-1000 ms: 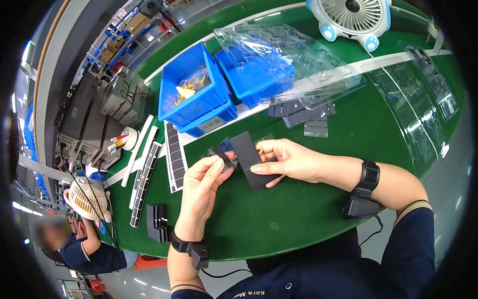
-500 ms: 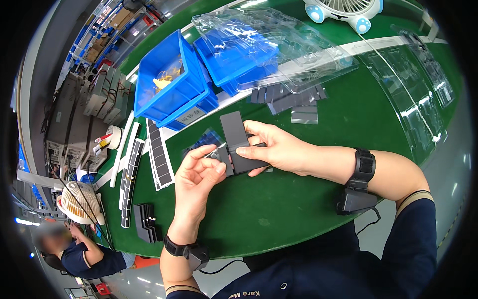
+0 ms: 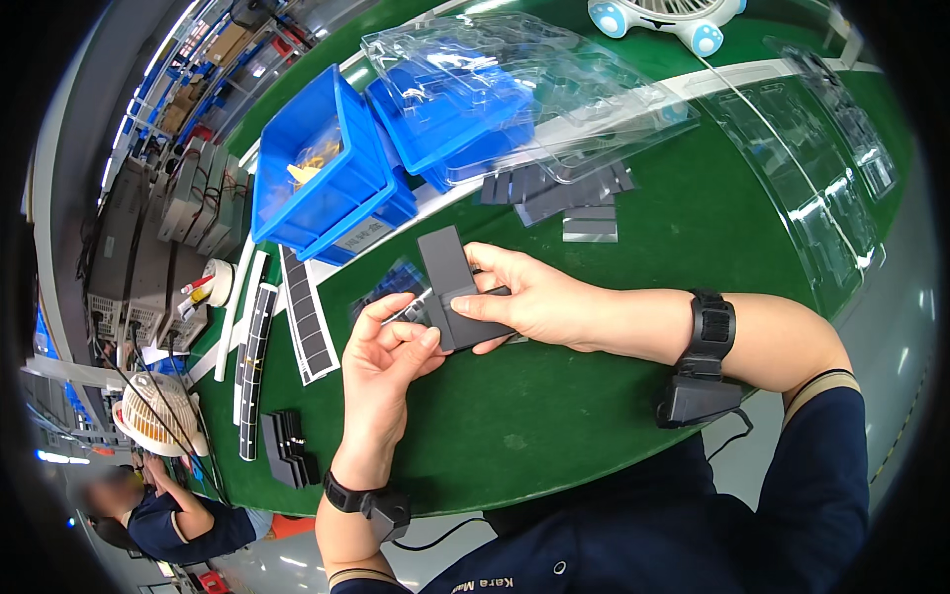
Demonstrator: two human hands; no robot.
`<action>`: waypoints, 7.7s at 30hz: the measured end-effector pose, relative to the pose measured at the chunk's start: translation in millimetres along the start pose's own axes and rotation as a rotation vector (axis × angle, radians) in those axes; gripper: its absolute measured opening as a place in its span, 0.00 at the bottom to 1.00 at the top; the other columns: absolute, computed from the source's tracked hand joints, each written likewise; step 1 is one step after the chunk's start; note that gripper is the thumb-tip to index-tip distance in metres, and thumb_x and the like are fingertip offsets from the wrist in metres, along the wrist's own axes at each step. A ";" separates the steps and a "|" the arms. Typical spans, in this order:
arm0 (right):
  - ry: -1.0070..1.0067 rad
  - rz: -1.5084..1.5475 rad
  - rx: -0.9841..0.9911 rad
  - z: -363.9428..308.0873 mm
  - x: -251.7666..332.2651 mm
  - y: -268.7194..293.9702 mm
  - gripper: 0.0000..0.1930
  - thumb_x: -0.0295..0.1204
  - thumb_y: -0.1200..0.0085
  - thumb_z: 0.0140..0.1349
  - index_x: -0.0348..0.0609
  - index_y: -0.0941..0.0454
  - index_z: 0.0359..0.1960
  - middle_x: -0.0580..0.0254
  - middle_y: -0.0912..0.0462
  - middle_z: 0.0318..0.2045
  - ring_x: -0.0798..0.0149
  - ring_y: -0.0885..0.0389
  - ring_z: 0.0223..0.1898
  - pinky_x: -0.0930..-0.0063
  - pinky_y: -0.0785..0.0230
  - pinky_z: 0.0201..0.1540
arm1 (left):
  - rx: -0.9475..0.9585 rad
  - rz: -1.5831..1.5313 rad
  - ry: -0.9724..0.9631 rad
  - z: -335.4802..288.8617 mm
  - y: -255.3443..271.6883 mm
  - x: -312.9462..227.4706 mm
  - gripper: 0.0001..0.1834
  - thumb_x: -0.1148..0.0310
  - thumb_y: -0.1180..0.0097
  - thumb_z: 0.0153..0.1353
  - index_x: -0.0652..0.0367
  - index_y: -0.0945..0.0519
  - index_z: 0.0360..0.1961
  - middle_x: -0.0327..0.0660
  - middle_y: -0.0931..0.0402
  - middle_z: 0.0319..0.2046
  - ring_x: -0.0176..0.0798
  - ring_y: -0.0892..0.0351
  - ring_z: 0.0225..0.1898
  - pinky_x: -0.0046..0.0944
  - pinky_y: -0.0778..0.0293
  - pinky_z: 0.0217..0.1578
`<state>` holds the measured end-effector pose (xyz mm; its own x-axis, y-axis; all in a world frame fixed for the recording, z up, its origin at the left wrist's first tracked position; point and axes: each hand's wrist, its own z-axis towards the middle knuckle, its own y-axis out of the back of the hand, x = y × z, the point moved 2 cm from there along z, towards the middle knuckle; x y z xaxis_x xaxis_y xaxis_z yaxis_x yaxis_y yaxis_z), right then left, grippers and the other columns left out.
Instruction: Assembling small plastic and electronic components by hand on a factory workbench.
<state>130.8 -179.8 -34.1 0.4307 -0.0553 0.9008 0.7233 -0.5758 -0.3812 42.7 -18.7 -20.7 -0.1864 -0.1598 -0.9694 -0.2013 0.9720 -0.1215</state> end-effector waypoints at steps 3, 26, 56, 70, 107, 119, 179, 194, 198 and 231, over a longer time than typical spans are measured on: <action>0.002 -0.004 0.005 -0.4 0.5 -1.0 0.18 0.34 0.52 0.66 0.48 0.37 0.56 0.65 0.23 0.43 0.72 0.25 0.43 0.76 0.25 0.40 | -0.006 0.000 -0.002 -1.0 0.7 0.4 0.21 0.79 0.42 0.56 0.60 0.32 0.51 0.38 0.22 0.30 0.30 0.20 0.33 0.26 0.24 0.35; -0.016 -0.001 0.004 -1.1 1.3 -2.1 0.17 0.35 0.52 0.66 0.49 0.37 0.55 0.66 0.24 0.43 0.72 0.26 0.45 0.73 0.25 0.42 | 0.007 0.010 -0.040 0.1 1.7 2.4 0.22 0.79 0.41 0.55 0.59 0.31 0.51 0.36 0.21 0.28 0.28 0.21 0.31 0.28 0.22 0.35; 0.135 -0.060 -0.015 -1.9 -3.7 -9.6 0.26 0.18 0.39 0.50 0.42 0.35 0.51 0.62 0.21 0.34 0.75 0.24 0.30 0.79 0.30 0.31 | -0.035 0.190 -0.072 -3.9 -2.4 -3.1 0.09 0.77 0.41 0.57 0.64 0.22 0.40 0.36 0.24 0.30 0.23 0.26 0.29 0.22 0.29 0.27; 0.116 -0.116 -0.025 -5.7 -7.5 -15.5 0.27 0.17 0.40 0.49 0.41 0.35 0.52 0.63 0.22 0.33 0.75 0.24 0.30 0.80 0.31 0.31 | -0.120 0.170 -0.218 0.3 12.3 -10.6 0.05 0.70 0.42 0.59 0.61 0.21 0.33 0.36 0.23 0.27 0.28 0.24 0.29 0.26 0.28 0.29; 0.085 -0.123 0.054 -5.0 -5.8 -13.9 0.27 0.18 0.40 0.51 0.39 0.36 0.53 0.60 0.21 0.34 0.74 0.23 0.31 0.80 0.30 0.30 | -0.043 0.321 -0.121 -5.3 3.8 -8.1 0.07 0.71 0.39 0.56 0.66 0.18 0.29 0.37 0.22 0.24 0.24 0.27 0.26 0.24 0.30 0.28; 0.015 -0.044 -0.102 -7.4 3.6 -10.5 0.16 0.38 0.45 0.61 0.46 0.28 0.48 0.70 0.20 0.32 0.78 0.23 0.29 0.84 0.30 0.25 | 0.150 0.185 0.197 -4.6 4.4 -11.4 0.16 0.61 0.49 0.65 0.65 0.20 0.39 0.42 0.20 0.30 0.31 0.20 0.32 0.28 0.25 0.35; 0.181 0.171 0.053 -8.3 8.6 -33.8 0.16 0.22 0.41 0.56 0.41 0.31 0.45 0.63 0.21 0.35 0.74 0.23 0.34 0.81 0.29 0.35 | 0.133 -0.127 -0.145 -10.6 -9.3 -5.2 0.16 0.57 0.68 0.71 0.55 0.32 0.33 0.28 0.40 0.18 0.20 0.47 0.16 0.22 0.48 0.16; 0.114 0.134 0.003 -4.1 6.2 -29.9 0.16 0.23 0.41 0.56 0.42 0.31 0.45 0.65 0.21 0.36 0.75 0.22 0.37 0.80 0.27 0.36 | -0.100 0.564 -0.352 -7.9 -1.0 -14.9 0.23 0.60 0.70 0.72 0.62 0.31 0.25 0.36 0.37 0.15 0.26 0.37 0.16 0.31 0.41 0.17; 0.119 0.146 0.022 -7.6 11.8 -31.5 0.17 0.23 0.41 0.56 0.42 0.31 0.46 0.63 0.21 0.38 0.74 0.22 0.38 0.80 0.26 0.36 | -0.088 0.423 -0.250 -2.9 11.0 -10.6 0.22 0.57 0.69 0.71 0.61 0.31 0.27 0.34 0.38 0.14 0.25 0.39 0.15 0.28 0.44 0.16; 0.178 0.141 0.049 -7.5 15.3 -37.0 0.16 0.21 0.39 0.54 0.40 0.31 0.44 0.64 0.20 0.34 0.75 0.22 0.34 0.82 0.27 0.36 | -0.112 0.350 -0.374 -12.4 2.0 -18.5 0.13 0.65 0.64 0.70 0.60 0.28 0.42 0.30 0.35 0.19 0.21 0.41 0.18 0.23 0.45 0.19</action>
<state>106.5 -165.4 -4.6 0.4307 -0.2779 0.8586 0.6897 -0.5123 -0.5118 33.8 -15.9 -0.4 0.0912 0.2635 -0.9603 -0.2943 0.9284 0.2267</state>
